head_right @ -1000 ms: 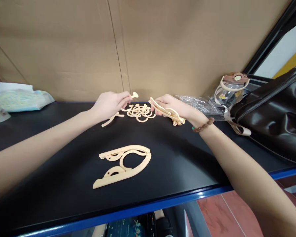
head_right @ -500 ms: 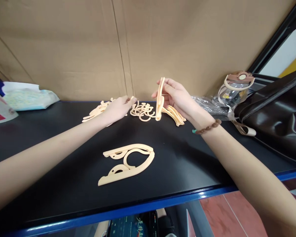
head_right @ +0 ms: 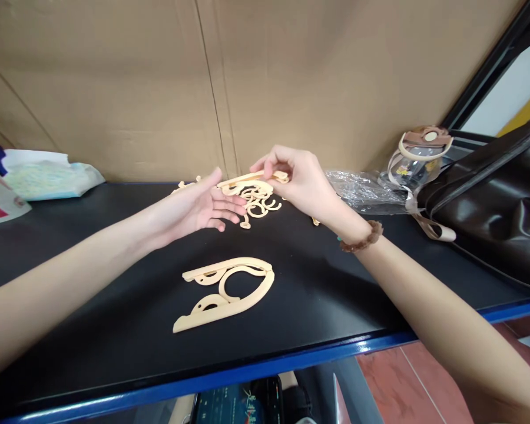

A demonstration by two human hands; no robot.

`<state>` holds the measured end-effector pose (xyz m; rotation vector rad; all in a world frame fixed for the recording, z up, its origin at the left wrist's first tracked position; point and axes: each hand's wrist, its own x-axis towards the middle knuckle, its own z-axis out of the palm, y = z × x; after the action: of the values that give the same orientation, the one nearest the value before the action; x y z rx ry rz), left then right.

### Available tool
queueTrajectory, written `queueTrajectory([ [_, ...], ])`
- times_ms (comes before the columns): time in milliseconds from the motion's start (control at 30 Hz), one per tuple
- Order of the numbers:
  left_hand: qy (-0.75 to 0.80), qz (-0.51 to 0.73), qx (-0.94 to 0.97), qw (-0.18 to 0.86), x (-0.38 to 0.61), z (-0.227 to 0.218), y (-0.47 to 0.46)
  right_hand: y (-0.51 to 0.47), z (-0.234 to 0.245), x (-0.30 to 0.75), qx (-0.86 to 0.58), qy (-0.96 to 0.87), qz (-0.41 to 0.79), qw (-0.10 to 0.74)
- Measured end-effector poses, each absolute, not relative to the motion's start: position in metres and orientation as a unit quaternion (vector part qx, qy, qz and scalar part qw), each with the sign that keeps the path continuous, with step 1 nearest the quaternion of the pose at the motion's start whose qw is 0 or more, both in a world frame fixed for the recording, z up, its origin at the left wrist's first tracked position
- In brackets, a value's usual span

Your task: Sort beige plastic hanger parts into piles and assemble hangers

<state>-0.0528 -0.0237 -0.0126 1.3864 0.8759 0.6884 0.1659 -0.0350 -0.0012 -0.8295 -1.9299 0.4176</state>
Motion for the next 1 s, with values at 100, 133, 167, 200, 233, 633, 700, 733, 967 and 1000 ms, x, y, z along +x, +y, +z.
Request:
queueTrajectory([
  [100,0.366,0.345,0.584,0.637,-0.058,-0.016,-0.018,-0.04,-0.007,0.16,-0.323,-0.848,0.02,0.42],
  [133,0.363,0.36,0.574,0.64,-0.059,-0.018,-0.016,-0.041,-0.008,0.159,-0.316,-0.86,-0.005,0.401],
  [167,0.357,0.37,0.564,0.646,-0.059,-0.02,-0.014,-0.042,-0.01,0.157,-0.311,-0.868,-0.02,0.387],
  [200,0.35,0.377,0.557,0.652,-0.059,-0.021,-0.013,-0.041,-0.012,0.157,-0.309,-0.872,-0.029,0.377],
  [233,0.343,0.382,0.551,0.658,-0.059,-0.021,-0.013,-0.04,-0.014,0.156,-0.314,-0.872,-0.036,0.372],
  [633,0.374,0.381,0.622,0.573,-0.041,-0.012,-0.047,-0.049,-0.027,0.138,-0.441,-0.834,0.036,0.33],
  [700,0.382,0.391,0.631,0.55,-0.04,-0.012,-0.049,-0.05,-0.027,0.133,-0.406,-0.816,0.159,0.38],
  [733,0.388,0.39,0.632,0.546,-0.04,-0.012,-0.05,-0.049,-0.027,0.132,-0.379,-0.806,0.229,0.393],
  [967,0.413,0.384,0.526,0.637,-0.041,-0.012,-0.049,-0.04,-0.027,0.141,-0.445,-0.79,0.181,0.38],
  [1000,0.41,0.379,0.51,0.654,-0.041,-0.013,-0.048,-0.04,-0.027,0.142,-0.475,-0.794,0.082,0.37],
])
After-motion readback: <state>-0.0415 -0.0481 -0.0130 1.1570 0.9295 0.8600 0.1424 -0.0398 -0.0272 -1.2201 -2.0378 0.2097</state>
